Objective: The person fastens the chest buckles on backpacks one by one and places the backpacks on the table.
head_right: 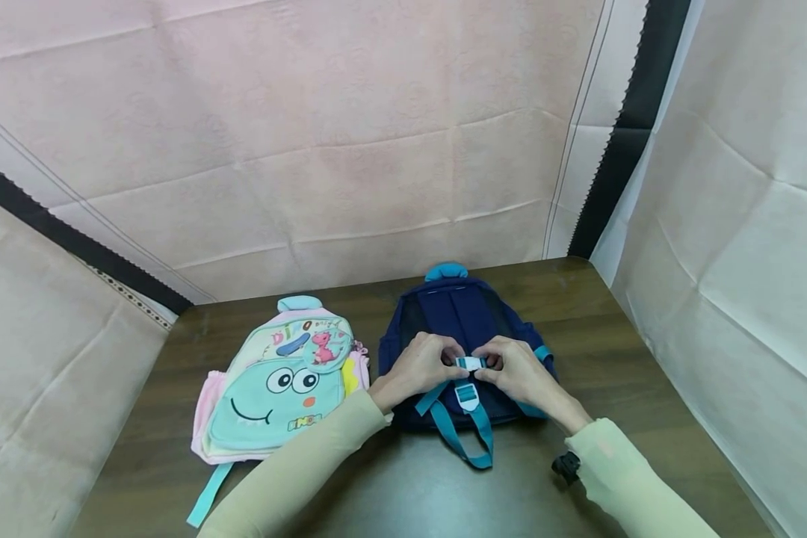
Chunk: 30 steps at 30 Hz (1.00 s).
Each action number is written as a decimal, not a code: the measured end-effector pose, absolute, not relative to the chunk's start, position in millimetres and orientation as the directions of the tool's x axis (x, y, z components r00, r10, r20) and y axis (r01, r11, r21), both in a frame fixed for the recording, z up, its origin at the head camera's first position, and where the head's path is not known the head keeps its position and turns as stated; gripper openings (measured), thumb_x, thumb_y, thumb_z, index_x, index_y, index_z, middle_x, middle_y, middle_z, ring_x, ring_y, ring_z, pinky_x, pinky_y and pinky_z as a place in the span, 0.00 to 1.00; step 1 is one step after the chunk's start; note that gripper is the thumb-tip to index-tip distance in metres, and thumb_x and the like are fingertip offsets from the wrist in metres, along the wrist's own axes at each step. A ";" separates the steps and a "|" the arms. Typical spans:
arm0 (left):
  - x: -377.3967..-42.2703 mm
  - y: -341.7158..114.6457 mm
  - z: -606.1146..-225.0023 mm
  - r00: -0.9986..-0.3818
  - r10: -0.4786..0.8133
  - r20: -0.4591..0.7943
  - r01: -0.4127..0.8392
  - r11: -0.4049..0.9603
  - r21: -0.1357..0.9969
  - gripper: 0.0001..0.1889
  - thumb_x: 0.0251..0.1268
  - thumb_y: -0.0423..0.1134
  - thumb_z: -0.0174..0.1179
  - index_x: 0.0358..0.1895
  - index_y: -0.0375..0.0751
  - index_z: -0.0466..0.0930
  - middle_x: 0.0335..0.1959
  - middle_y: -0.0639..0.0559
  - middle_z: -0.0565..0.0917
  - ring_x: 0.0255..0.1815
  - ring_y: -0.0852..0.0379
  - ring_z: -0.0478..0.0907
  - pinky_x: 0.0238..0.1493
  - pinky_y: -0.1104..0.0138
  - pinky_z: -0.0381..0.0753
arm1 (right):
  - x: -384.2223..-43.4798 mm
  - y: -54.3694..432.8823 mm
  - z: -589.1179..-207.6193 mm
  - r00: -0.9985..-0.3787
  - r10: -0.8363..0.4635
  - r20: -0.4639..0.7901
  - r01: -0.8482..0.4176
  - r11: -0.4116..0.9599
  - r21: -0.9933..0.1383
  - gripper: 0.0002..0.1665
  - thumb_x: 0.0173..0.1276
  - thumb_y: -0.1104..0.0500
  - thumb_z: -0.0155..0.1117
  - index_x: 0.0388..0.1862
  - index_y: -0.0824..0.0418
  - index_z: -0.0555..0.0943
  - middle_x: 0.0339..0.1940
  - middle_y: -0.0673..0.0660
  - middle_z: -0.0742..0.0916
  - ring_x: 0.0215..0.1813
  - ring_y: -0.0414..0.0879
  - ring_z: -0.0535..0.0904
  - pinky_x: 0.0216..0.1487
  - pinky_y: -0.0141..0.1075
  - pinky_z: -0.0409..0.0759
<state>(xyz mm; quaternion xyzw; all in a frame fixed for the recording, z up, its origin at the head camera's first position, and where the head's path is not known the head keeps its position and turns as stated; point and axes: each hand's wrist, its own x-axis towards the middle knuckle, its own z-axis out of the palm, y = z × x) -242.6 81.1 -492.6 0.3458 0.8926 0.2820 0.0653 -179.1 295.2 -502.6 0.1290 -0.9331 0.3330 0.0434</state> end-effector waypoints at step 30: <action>-240.7 49.6 -477.3 -0.666 0.738 -0.109 0.598 0.616 0.512 0.20 0.78 0.46 0.69 0.67 0.46 0.86 0.62 0.49 0.91 0.56 0.58 0.86 0.62 0.65 0.87 | -132.7 237.7 -486.1 -0.952 -0.022 0.306 -0.213 0.764 -0.609 0.30 0.65 0.67 0.80 0.66 0.68 0.84 0.53 0.63 0.89 0.50 0.53 0.85 0.49 0.46 0.88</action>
